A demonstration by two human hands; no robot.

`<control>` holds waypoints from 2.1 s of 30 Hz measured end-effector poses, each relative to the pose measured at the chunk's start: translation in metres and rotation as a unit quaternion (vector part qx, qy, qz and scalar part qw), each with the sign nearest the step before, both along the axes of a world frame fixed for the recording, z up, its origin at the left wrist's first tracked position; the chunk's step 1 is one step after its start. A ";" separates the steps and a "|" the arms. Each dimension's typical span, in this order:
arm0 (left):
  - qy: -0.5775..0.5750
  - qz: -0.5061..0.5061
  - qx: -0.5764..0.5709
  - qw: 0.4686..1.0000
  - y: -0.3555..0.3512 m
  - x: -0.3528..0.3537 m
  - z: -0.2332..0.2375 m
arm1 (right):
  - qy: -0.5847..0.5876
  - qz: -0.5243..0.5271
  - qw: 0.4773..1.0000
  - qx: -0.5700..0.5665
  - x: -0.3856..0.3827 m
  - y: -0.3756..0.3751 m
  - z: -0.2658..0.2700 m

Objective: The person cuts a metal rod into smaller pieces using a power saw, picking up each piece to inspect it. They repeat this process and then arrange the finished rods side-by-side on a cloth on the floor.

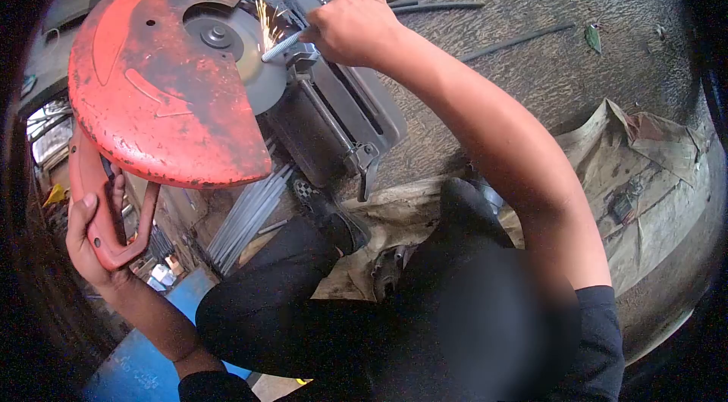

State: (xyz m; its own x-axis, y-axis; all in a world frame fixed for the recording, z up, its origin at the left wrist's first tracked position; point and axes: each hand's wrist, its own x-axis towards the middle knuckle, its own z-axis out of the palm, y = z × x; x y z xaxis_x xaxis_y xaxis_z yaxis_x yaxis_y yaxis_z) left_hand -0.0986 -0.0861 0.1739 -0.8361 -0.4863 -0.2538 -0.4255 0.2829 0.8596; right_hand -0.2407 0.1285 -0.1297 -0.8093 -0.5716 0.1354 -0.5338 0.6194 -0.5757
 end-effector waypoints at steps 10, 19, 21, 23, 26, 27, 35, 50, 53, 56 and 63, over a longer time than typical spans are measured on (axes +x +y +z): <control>-0.027 0.008 0.041 0.999 -0.011 0.003 0.006 | 0.031 -0.002 0.999 0.028 0.001 0.001 0.010; -0.004 0.020 0.039 0.999 -0.009 0.003 0.003 | 0.045 -0.008 0.999 0.016 0.004 0.001 0.012; -0.005 0.019 0.034 0.999 -0.009 0.003 0.003 | 0.055 -0.009 0.998 0.008 0.005 0.002 0.011; -0.005 0.017 0.030 0.999 -0.007 0.002 0.003 | 0.058 -0.007 0.998 0.023 0.007 0.005 0.014; -0.008 0.028 0.039 0.999 -0.004 0.001 0.006 | 0.044 0.009 0.999 0.024 0.009 0.014 0.017; -0.019 0.016 0.024 0.999 -0.008 0.001 0.007 | 0.026 0.022 0.999 0.010 0.009 0.016 0.017; -0.037 0.005 0.013 0.999 -0.015 0.004 0.009 | 0.070 -0.019 0.997 -0.004 -0.009 0.003 0.001; -0.008 0.032 0.085 0.996 -0.010 0.001 0.005 | 0.057 -0.024 0.998 -0.005 0.003 -0.002 0.001; -0.003 0.036 0.071 0.997 -0.009 0.001 0.004 | 0.068 -0.024 0.997 -0.003 0.003 -0.002 0.000; 0.001 0.015 0.089 0.996 -0.009 0.001 0.004 | 0.078 -0.021 0.997 0.001 0.004 -0.002 0.003; 0.004 0.033 0.103 0.994 -0.004 0.000 0.004 | 0.110 -0.008 0.994 0.018 0.007 0.004 0.008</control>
